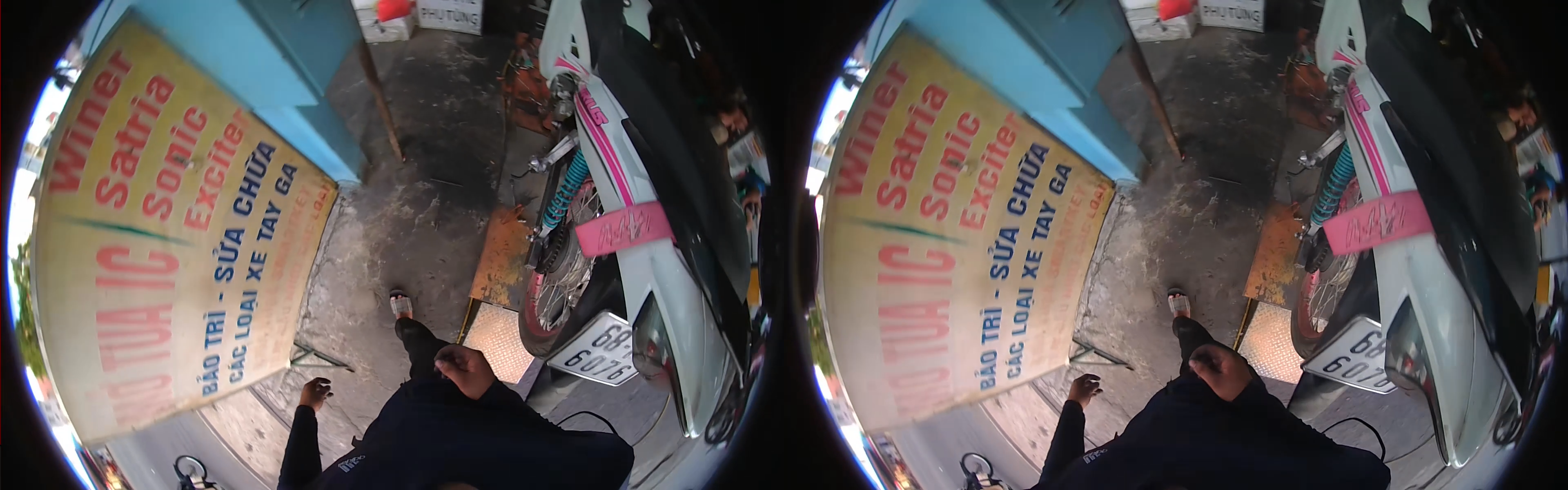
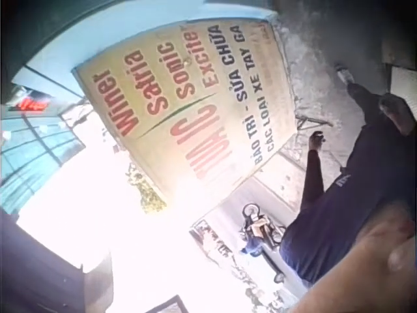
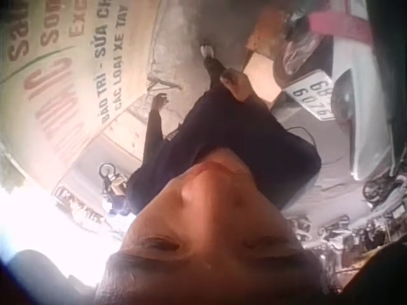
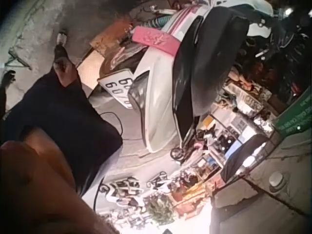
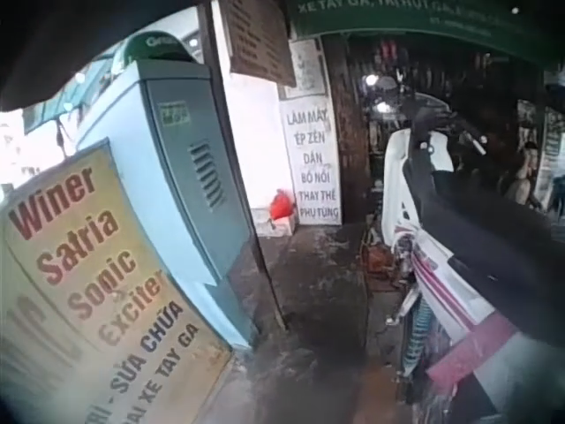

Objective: The recorder performs mechanical maintenance on a motorcycle, including using a socket wrench on the engine and frame.

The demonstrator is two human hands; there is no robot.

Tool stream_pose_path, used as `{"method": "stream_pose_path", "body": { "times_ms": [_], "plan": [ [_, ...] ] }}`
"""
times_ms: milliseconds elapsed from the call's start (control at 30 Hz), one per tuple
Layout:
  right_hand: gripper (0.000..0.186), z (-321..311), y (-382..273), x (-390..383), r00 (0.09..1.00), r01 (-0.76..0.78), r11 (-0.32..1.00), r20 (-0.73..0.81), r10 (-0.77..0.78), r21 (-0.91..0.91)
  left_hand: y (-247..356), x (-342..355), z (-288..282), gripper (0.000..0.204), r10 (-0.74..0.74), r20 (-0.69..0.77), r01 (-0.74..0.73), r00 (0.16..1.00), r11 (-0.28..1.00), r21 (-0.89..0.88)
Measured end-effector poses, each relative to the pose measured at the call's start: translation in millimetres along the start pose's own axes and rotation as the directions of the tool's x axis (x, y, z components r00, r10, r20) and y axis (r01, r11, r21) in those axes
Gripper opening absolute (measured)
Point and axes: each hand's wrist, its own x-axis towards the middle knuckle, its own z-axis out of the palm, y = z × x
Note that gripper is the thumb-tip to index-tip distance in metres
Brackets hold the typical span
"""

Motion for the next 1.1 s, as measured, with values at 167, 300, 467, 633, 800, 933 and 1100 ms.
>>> {"method": "stream_pose_path", "body": {
  "times_ms": [167, 300, 467, 633, 800, 933, 1100],
  "plan": [
    [0.014, -11, -74, 104, 0.900, 0.039, 0.991, -0.426, -0.092, -0.132, 151, 176, -21, 0.015, 0.153, 0.219, -0.221, 0.964, 0.916, 0.333],
    [0.012, -40, -79, 191, 0.814, 0.054, 0.988, -0.566, -0.127, -0.144, 303, 288, -7, 0.018, 0.219, 0.375, -0.370, 0.901, 0.838, 0.401],
    [0.021, -98, -31, 331, 0.664, -0.195, 0.913, -0.734, -0.146, -0.357, 439, 411, 1, 0.019, 0.238, 0.493, -0.509, 0.837, 0.670, 0.540],
    [0.027, -148, -28, 389, 0.455, -0.419, 0.900, -0.885, 0.095, -0.119, 601, 476, 104, 0.022, 0.045, 0.684, -0.666, 0.728, 0.287, 0.689],
    [0.027, -221, -64, 451, 0.339, -0.437, 0.899, -0.924, 0.178, 0.013, 741, 585, 163, 0.026, -0.141, 0.787, -0.777, 0.600, 0.128, 0.616],
    [0.030, -278, -54, 483, 0.217, -0.483, 0.849, -0.910, 0.353, 0.214, 852, 588, 249, 0.025, 0.028, 0.850, -0.814, 0.527, -0.272, 0.513],
    [0.035, -342, -39, 537, 0.099, -0.495, 0.801, -0.894, 0.436, 0.336, 1004, 598, 360, 0.038, 0.088, 0.869, -0.836, 0.487, -0.240, 0.493]
  ]
}}
